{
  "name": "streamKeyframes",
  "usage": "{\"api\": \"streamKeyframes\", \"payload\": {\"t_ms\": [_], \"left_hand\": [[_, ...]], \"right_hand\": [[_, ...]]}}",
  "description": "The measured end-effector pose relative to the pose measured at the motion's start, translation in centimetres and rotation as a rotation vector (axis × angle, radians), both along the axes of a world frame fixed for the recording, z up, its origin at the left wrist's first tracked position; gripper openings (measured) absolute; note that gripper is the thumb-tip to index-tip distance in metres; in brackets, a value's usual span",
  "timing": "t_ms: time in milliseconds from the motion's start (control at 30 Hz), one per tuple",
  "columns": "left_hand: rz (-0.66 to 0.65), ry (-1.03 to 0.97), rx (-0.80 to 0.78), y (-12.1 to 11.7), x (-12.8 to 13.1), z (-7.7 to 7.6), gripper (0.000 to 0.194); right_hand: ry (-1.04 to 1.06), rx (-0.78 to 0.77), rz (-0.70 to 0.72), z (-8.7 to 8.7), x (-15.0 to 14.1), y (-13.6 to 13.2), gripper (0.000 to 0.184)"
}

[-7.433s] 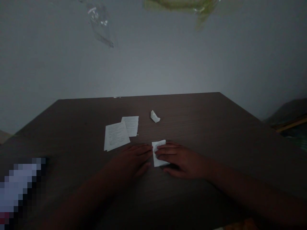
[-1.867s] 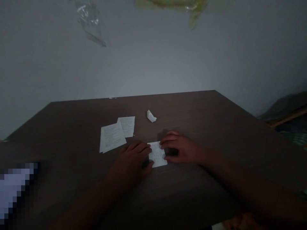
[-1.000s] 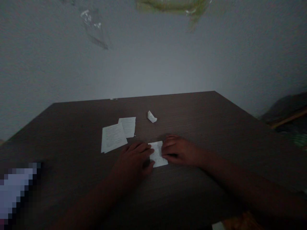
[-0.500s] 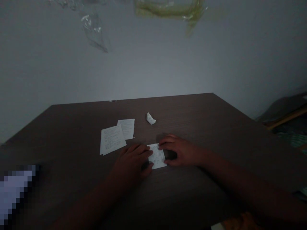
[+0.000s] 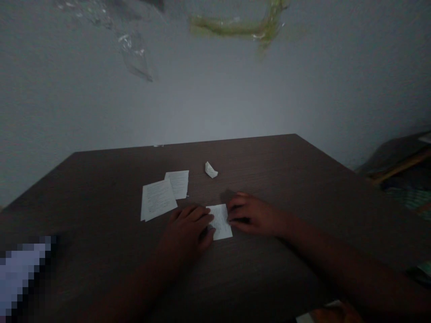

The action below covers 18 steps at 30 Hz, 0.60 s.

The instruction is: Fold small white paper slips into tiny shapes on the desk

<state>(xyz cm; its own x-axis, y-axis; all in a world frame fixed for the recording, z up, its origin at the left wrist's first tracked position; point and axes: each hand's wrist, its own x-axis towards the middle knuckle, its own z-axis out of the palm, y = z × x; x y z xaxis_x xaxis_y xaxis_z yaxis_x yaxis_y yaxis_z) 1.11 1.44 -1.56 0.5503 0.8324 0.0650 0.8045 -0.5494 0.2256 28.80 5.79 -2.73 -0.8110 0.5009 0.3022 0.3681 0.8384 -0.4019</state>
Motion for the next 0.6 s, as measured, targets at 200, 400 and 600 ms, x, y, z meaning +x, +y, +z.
{"api": "streamKeyframes", "payload": {"t_ms": [200,400,600], "left_hand": [[0.028,0.031,-0.023,0.0,0.4,0.0,0.035],[0.034,0.030,-0.020,-0.1,0.4,0.1,0.035],[0.040,0.039,0.003,0.1,0.4,0.0,0.034]], "right_hand": [[-0.132,0.043,-0.035,-0.2,-0.8,-0.5,0.018],[-0.156,0.038,-0.280,-1.1,-1.0,1.2,0.024],[-0.163,0.045,-0.381,-1.4,-1.4,1.6,0.026]]}}
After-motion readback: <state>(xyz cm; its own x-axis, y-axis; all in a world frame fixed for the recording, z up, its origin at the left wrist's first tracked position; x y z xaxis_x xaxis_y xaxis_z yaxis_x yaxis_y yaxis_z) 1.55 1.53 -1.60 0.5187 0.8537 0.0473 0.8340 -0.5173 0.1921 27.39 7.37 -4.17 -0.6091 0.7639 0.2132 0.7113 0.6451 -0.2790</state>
